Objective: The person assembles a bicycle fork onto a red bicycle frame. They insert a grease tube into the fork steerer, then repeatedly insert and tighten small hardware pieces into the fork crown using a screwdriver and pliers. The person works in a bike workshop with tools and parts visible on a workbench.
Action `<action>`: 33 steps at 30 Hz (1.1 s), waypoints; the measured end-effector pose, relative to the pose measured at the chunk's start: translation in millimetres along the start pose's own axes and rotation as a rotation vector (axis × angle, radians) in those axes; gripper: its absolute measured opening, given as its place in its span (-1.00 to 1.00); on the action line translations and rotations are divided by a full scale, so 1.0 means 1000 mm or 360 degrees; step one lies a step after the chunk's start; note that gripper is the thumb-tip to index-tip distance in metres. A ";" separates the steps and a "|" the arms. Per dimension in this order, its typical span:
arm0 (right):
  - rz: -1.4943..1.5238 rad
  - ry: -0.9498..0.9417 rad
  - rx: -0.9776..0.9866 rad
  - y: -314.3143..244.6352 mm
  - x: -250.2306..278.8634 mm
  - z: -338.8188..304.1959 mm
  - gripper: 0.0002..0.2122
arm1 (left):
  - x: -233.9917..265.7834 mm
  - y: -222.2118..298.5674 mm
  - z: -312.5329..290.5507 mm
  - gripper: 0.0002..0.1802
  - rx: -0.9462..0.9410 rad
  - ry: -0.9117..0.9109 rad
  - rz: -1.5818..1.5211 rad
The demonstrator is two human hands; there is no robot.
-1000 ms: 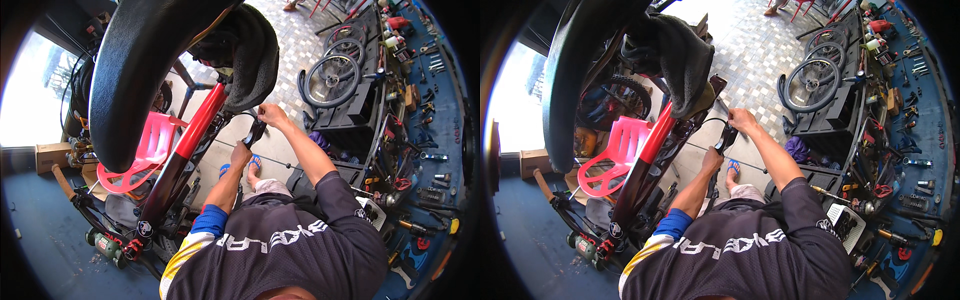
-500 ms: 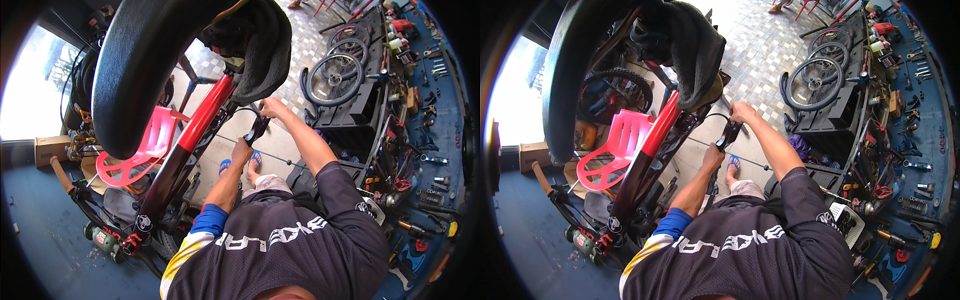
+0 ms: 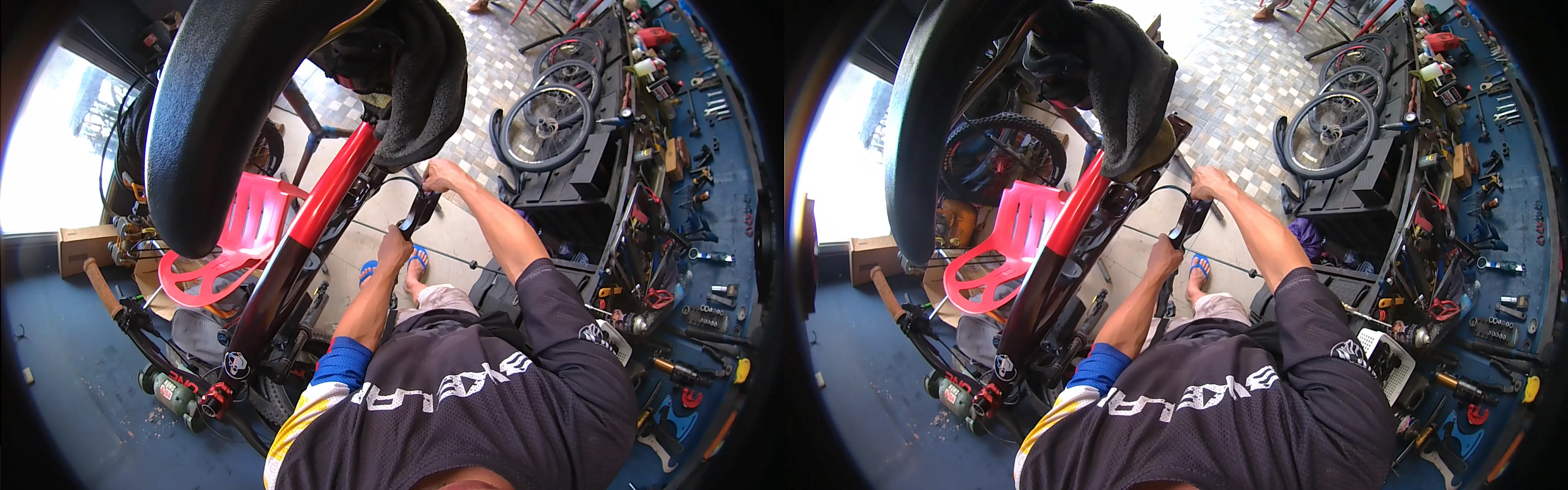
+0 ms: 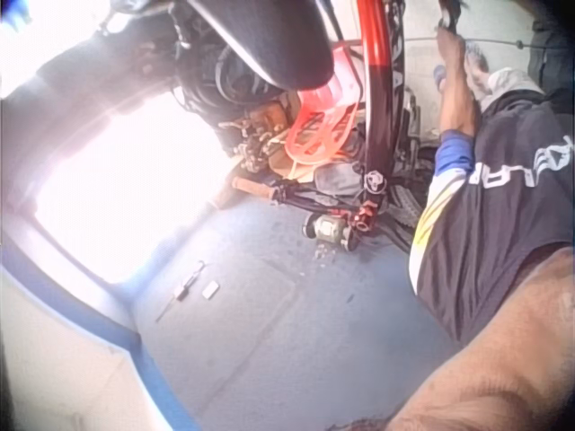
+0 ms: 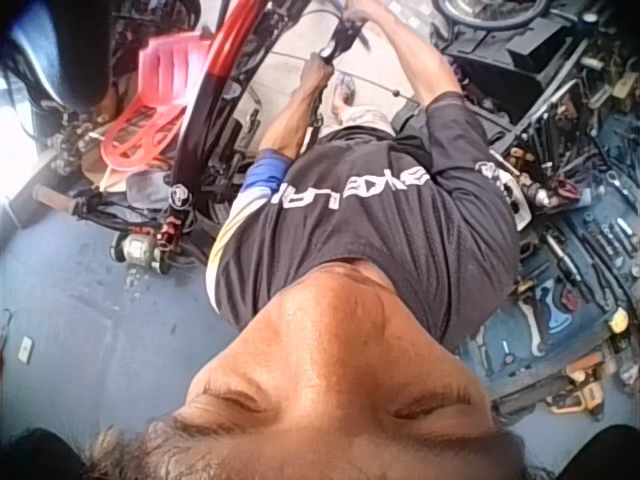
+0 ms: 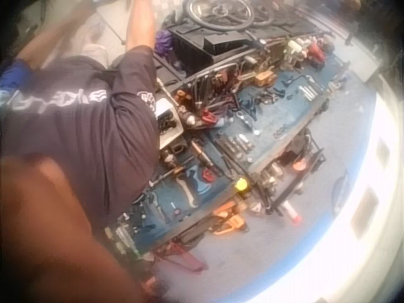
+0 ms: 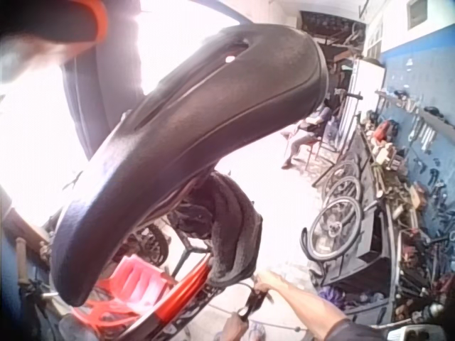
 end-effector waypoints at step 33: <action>0.0591 0.0625 0.0070 -0.003 -0.028 -0.092 -0.46 | -0.008 -0.008 0.009 -0.64 -0.0021 0.0044 -0.0023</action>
Point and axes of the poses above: each hand's wrist, its own z-axis towards the middle knuckle, its own x-axis out of the back of the hand, y = z × x, the point moved 3 cm from there along z, towards the middle knuckle, and after that the axes turned 6 degrees about x, right-handed, at the moved point
